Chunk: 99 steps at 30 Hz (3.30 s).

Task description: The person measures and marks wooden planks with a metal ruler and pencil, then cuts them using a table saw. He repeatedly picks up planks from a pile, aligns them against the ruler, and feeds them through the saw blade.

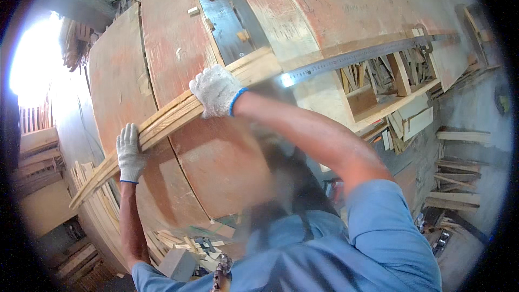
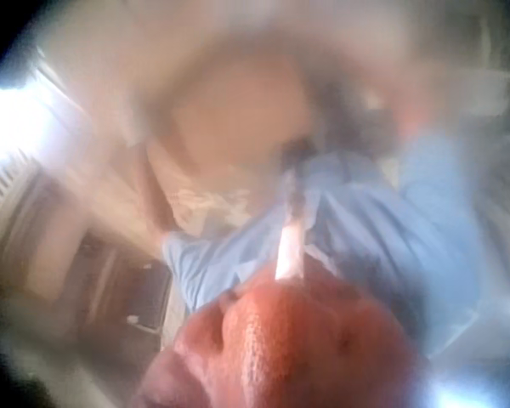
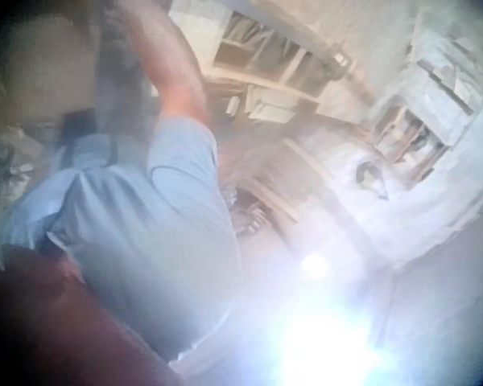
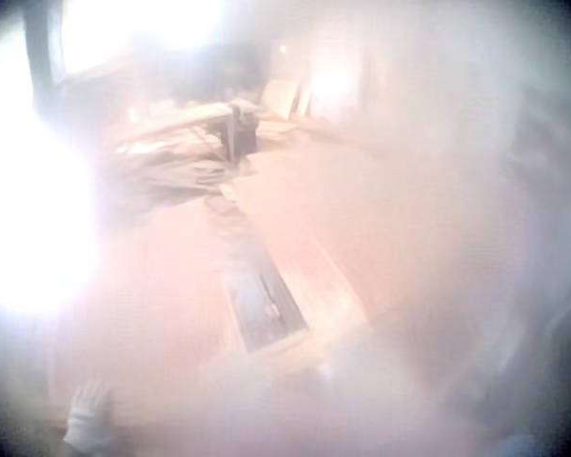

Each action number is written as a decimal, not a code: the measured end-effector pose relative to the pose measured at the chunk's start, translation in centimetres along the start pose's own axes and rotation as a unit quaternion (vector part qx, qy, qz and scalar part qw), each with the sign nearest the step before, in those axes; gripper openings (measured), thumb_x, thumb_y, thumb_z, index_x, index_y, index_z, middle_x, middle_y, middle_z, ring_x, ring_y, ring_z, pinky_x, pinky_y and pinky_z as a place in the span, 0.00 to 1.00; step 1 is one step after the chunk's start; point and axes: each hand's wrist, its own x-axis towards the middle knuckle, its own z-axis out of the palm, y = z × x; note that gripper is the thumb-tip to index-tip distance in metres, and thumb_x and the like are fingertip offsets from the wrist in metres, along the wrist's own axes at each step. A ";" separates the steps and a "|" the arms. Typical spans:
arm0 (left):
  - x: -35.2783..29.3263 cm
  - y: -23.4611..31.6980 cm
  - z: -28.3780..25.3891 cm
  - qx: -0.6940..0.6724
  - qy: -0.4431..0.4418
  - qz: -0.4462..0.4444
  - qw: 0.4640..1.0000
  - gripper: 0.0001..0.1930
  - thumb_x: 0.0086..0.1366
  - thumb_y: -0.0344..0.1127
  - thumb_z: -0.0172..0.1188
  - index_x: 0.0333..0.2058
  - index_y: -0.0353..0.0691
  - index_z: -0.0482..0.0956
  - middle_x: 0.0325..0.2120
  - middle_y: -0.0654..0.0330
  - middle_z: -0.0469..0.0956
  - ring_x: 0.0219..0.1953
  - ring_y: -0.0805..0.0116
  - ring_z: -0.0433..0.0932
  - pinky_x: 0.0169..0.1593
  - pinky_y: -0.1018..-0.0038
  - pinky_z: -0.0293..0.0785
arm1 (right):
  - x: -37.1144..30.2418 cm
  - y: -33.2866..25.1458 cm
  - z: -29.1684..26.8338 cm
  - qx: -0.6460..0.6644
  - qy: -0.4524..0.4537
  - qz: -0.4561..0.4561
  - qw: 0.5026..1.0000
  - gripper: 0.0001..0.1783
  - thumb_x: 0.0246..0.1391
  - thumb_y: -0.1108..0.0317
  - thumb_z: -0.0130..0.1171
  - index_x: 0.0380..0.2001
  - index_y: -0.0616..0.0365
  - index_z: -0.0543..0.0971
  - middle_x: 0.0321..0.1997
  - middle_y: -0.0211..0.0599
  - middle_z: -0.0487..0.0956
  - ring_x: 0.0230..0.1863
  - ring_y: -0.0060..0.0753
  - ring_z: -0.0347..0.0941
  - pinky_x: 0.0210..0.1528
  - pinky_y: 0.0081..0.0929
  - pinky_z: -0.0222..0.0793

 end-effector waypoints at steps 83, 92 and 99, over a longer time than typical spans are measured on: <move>9.8 -3.0 -2.7 -0.129 -0.033 0.002 0.991 0.44 0.41 0.40 0.82 0.61 0.42 0.76 0.55 0.50 0.79 0.59 0.45 0.76 0.65 0.55 0.73 | -1.8 0.1 -3.6 0.038 0.113 0.029 0.992 0.22 0.43 0.53 0.75 0.35 0.55 0.79 0.34 0.42 0.81 0.40 0.47 0.80 0.46 0.47 0.73; 8.1 18.4 -10.4 -0.174 -0.018 0.121 0.977 0.52 0.46 0.44 0.82 0.69 0.39 0.67 0.62 0.48 0.74 0.68 0.46 0.70 0.73 0.50 0.62 | -22.9 13.4 -10.9 -0.075 0.053 0.057 0.994 0.36 0.38 0.50 0.77 0.49 0.56 0.77 0.44 0.43 0.78 0.51 0.52 0.76 0.56 0.47 0.70; 8.1 14.2 -7.0 -0.021 -0.059 0.024 0.998 0.57 0.48 0.44 0.80 0.74 0.38 0.60 0.69 0.46 0.68 0.73 0.46 0.64 0.77 0.49 0.57 | -27.2 28.9 -14.9 -0.110 0.066 0.020 0.992 0.38 0.41 0.54 0.78 0.55 0.58 0.76 0.51 0.46 0.80 0.58 0.53 0.76 0.64 0.47 0.70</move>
